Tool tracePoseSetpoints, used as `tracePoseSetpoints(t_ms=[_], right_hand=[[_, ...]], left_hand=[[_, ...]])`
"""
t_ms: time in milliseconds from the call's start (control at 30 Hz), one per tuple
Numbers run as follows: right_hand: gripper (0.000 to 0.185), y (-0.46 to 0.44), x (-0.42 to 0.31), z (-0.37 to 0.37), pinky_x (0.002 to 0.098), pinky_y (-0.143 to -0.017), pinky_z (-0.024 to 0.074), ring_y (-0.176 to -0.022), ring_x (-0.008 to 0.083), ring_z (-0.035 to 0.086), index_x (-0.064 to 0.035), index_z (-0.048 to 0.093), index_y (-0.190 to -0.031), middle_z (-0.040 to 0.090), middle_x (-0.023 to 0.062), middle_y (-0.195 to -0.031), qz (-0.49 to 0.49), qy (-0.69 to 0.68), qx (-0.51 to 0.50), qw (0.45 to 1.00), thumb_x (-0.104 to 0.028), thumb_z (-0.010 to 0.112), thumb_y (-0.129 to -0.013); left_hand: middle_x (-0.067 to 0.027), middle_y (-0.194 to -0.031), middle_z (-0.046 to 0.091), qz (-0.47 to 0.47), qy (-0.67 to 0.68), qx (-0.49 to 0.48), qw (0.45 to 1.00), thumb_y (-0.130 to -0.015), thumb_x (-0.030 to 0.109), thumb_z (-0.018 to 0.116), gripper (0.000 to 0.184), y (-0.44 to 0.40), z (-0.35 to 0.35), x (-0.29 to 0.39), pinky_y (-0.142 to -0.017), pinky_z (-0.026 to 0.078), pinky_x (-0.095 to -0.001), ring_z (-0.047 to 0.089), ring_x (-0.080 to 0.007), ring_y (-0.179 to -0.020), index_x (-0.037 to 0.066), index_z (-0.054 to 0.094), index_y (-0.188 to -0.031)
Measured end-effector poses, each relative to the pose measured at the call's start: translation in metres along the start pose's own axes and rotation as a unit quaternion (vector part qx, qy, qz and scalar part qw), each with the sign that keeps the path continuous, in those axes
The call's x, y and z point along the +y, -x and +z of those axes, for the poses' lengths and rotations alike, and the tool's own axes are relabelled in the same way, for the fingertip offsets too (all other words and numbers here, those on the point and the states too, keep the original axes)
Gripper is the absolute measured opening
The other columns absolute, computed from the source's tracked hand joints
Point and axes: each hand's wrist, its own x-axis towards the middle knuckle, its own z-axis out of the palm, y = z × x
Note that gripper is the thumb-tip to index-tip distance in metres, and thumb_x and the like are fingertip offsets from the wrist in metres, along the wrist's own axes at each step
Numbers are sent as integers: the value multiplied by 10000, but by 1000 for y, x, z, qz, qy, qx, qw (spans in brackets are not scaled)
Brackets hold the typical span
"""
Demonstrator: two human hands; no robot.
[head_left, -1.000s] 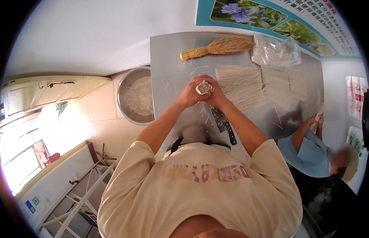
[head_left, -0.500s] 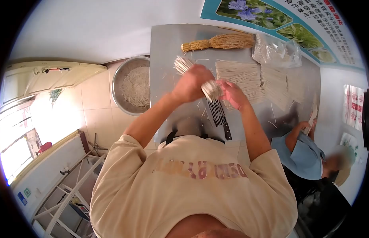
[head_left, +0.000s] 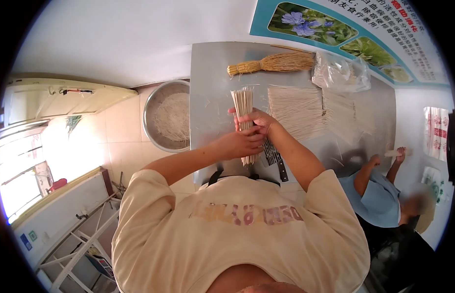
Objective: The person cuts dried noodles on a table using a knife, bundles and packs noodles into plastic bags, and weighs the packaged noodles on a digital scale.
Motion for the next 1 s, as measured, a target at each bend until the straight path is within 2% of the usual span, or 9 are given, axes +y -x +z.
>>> tracePoseSetpoints(t_ms=[67, 133, 167, 267, 367, 533, 600, 800, 1000], right_hand=[[504, -2, -8, 3, 358, -782, 556, -828, 221, 668, -40, 569, -1267, 669, 99, -903, -28, -1, 34, 999, -93, 750, -799], [437, -7, -14, 0, 352, -766, 554, -816, 214, 672, -38, 605, -1194, 677, 90, -901, -56, -1, 69, 996, -89, 759, -788], [395, -10, -14, -2, 345, -765, 552, -820, 202, 671, -42, 628, -1135, 684, 89, -911, -116, 39, 104, 987, -86, 780, -773], [349, -10, -10, 9, 340, -809, 547, -868, 175, 676, -36, 676, -1049, 709, 86, -978, -193, 93, 156, 964, -87, 830, -740], [412, -7, -8, 29, 345, -924, 520, -1013, 162, 658, -38, 655, -1171, 712, 45, -1100, -270, 299, 168, 900, -99, 799, -789], [480, -9, 4, 0, 347, -940, 515, -1080, 225, 642, -90, 653, -1195, 686, 79, -1169, -291, 395, 180, 853, -124, 813, -743], [493, -4, 7, -9, 361, -968, 506, -1113, 252, 628, -81, 627, -1225, 654, 98, -1220, -324, 536, 173, 760, -117, 819, -773], [499, 5, 10, -13, 366, -985, 498, -1142, 261, 611, -82, 636, -1216, 624, 87, -1257, -321, 506, 172, 782, -104, 835, -759], [554, 16, 1, -12, 352, -1006, 488, -1162, 226, 597, -81, 615, -1252, 615, 66, -1276, -290, 479, 164, 812, -148, 861, -760]], left_hand=[[-50, -1126, 649, -29, 3, 69, 997, -778, 139, 648, 310, 7, -24, 1, -1102, 392, -403, 553, -255, -1191, 84, 653, -1083], [-88, -1343, 561, -212, 136, -16, 968, -752, 90, 687, 577, 21, -47, -1, -1134, 382, -417, 509, -289, -1294, 64, 559, -1314], [-98, -1364, 542, -302, 183, 66, 933, -749, 97, 733, 624, 46, -34, -10, -1132, 391, -415, 506, -283, -1304, 56, 537, -1340], [-132, -1351, 550, -529, 418, 287, 681, -707, 153, 885, 744, 57, -19, -52, -1082, 442, -395, 530, -255, -1275, 13, 530, -1345], [-122, -1359, 555, -428, 597, 252, 629, -730, 190, 898, 692, 44, 2, -67, -1073, 447, -379, 534, -229, -1262, 23, 572, -1317], [-52, -1403, 541, -427, 536, 231, 691, -739, 166, 884, 683, 33, 29, -71, -1101, 425, -377, 500, -233, -1306, 131, 585, -1352], [-61, -1416, 536, -396, 430, 206, 785, -747, 181, 873, 670, 34, 30, -68, -1105, 426, -400, 481, -270, -1334, 147, 591, -1354], [-78, -1437, 521, -347, 347, 154, 858, -770, 213, 850, 661, 35, 25, -74, -1120, 406, -429, 459, -298, -1352, 171, 588, -1375], [-79, -1464, 505, -375, 380, 114, 838, -793, 198, 829, 618, 41, 7, -77, -1128, 388, -431, 456, -300, -1353, 175, 602, -1368]])
